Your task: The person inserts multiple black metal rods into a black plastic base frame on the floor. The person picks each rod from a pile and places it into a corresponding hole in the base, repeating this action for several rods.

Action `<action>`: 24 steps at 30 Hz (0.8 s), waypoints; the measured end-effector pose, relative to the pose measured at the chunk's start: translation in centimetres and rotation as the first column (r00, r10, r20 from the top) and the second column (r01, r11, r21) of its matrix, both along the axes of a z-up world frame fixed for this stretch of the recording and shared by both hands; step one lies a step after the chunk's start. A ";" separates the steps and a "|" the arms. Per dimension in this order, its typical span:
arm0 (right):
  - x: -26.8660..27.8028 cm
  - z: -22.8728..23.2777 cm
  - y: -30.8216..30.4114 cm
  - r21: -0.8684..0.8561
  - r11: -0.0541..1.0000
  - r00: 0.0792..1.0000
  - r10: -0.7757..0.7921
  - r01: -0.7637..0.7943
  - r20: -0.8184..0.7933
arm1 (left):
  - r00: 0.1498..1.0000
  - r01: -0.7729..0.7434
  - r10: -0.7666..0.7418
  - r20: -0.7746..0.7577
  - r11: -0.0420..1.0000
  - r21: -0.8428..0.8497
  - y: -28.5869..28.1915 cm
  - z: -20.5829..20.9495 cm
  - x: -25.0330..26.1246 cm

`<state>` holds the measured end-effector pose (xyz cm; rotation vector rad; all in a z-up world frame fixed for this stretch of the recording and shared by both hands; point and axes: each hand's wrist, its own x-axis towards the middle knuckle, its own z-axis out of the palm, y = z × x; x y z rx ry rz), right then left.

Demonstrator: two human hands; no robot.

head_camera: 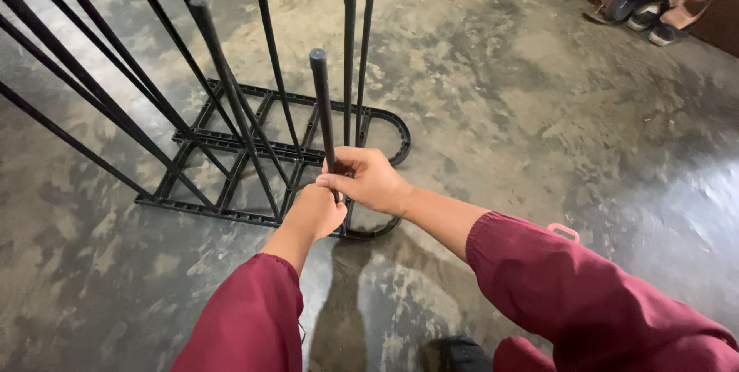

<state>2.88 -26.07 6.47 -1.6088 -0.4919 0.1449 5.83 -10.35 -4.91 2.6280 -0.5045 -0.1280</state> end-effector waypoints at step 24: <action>0.9 -4.8 4.4 0.142 0.963 0.969 -0.213 0.230 -0.127 | 0.919 -0.171 0.179 -0.350 0.984 0.055 -1.1 5.4 -2.3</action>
